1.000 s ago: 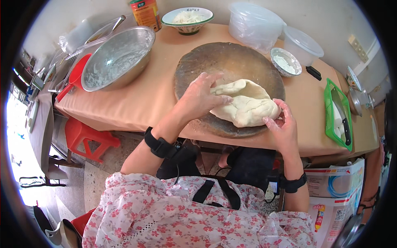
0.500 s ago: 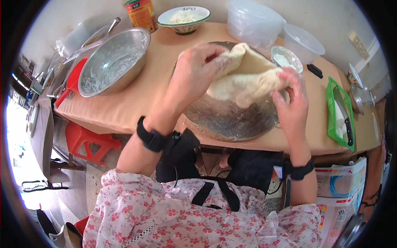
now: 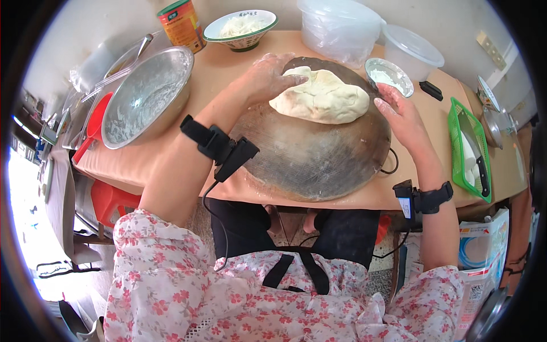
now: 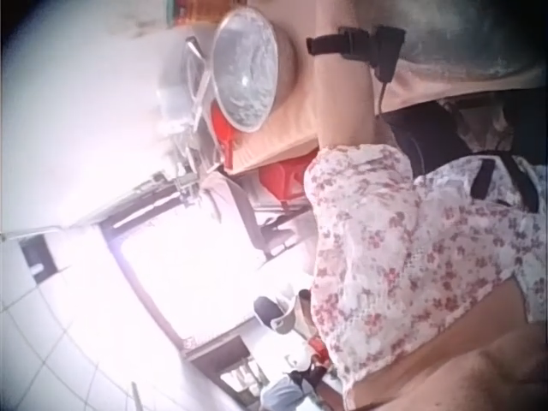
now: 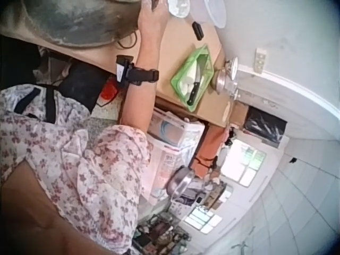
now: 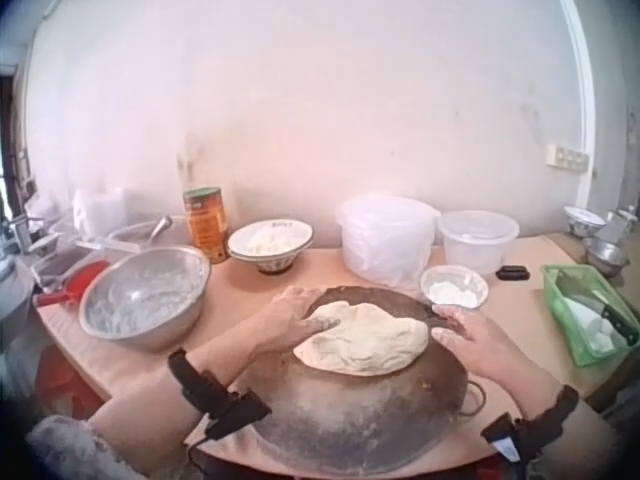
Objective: Kneading and shaping a piece of dough on a wooden board.
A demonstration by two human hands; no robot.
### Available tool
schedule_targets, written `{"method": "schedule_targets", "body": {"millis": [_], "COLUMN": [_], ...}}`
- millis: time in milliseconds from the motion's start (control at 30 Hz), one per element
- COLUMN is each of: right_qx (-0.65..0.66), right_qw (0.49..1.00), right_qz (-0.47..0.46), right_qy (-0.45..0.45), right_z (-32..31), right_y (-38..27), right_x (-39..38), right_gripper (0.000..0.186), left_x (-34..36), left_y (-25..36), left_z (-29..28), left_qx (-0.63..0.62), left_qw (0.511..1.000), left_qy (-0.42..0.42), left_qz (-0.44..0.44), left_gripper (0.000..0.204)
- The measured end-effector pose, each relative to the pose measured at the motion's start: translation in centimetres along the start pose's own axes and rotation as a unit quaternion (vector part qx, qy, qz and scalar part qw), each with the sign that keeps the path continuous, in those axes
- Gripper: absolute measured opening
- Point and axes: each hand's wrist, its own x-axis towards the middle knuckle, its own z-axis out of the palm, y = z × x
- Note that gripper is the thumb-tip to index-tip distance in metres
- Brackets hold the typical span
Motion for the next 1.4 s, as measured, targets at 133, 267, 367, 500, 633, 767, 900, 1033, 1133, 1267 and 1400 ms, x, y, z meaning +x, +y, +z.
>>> {"method": "schedule_targets", "body": {"millis": [133, 267, 367, 500, 633, 767, 900, 1033, 1133, 1267, 1400], "right_qx": [-0.031, -0.151, -0.179, -0.149, -0.144, -0.079, -0.070, 0.068, -0.002, -0.010, -0.025], "right_qw": [0.999, 0.982, 0.977, 0.982, 0.983, 0.991, 0.989, 0.995, 0.995, 0.994, 0.997], "right_qz": [-0.004, -0.047, -0.043, -0.048, -0.095, -0.053, -0.096, 0.050, -0.001, -0.006, -0.026], "right_qy": [-0.018, -0.107, -0.107, -0.102, -0.057, -0.091, -0.092, -0.057, -0.101, -0.109, -0.064], "right_z": [0.8, 2.2, 2.1, 1.9, 1.8, 1.0, 0.8, 0.7, 1.3, 3.5, 3.7], "right_y": [0.0, -1.3, -1.5, -1.6, -1.3, -2.6, -2.5, -1.9, -2.1, -2.6, -2.5], "right_x": [1.5, 1.9, 1.8, 1.1, -1.7, -5.0, -6.6, -5.3, -3.2, -2.8, -3.1], "right_gripper": [0.053, 0.053, 0.052, 0.051, 0.048, 0.046, 0.047, 0.060, 0.087, 0.090, 0.083], "left_x": [2.4, 4.1, 3.8, 1.9, -1.4, -4.0, -5.9, -5.8, -5.5, -4.9, -5.0], "left_y": [-0.3, -0.1, -0.3, -1.0, 1.7, 2.3, 2.8, 2.9, 1.4, 0.0, 1.2], "left_z": [0.8, 2.2, 2.3, 2.5, 2.6, 1.4, 1.6, 2.1, 3.2, 3.3, 2.6], "left_qx": [-0.012, 0.067, 0.024, 0.014, -0.078, -0.116, -0.114, -0.145, -0.074, -0.072, -0.126], "left_qw": [0.998, 0.987, 0.990, 0.996, 0.995, 0.990, 0.990, 0.987, 0.991, 0.992, 0.989], "left_qy": [-0.069, -0.141, -0.139, -0.059, -0.033, -0.034, 0.002, 0.035, 0.065, -0.022, -0.059], "left_qz": [0.004, -0.027, -0.014, 0.061, 0.048, 0.074, 0.082, 0.064, 0.089, 0.099, 0.040], "left_gripper": [0.082, 0.087, 0.091, 0.072, 0.044, 0.037, 0.037, 0.057, 0.074, 0.077, 0.068]}}
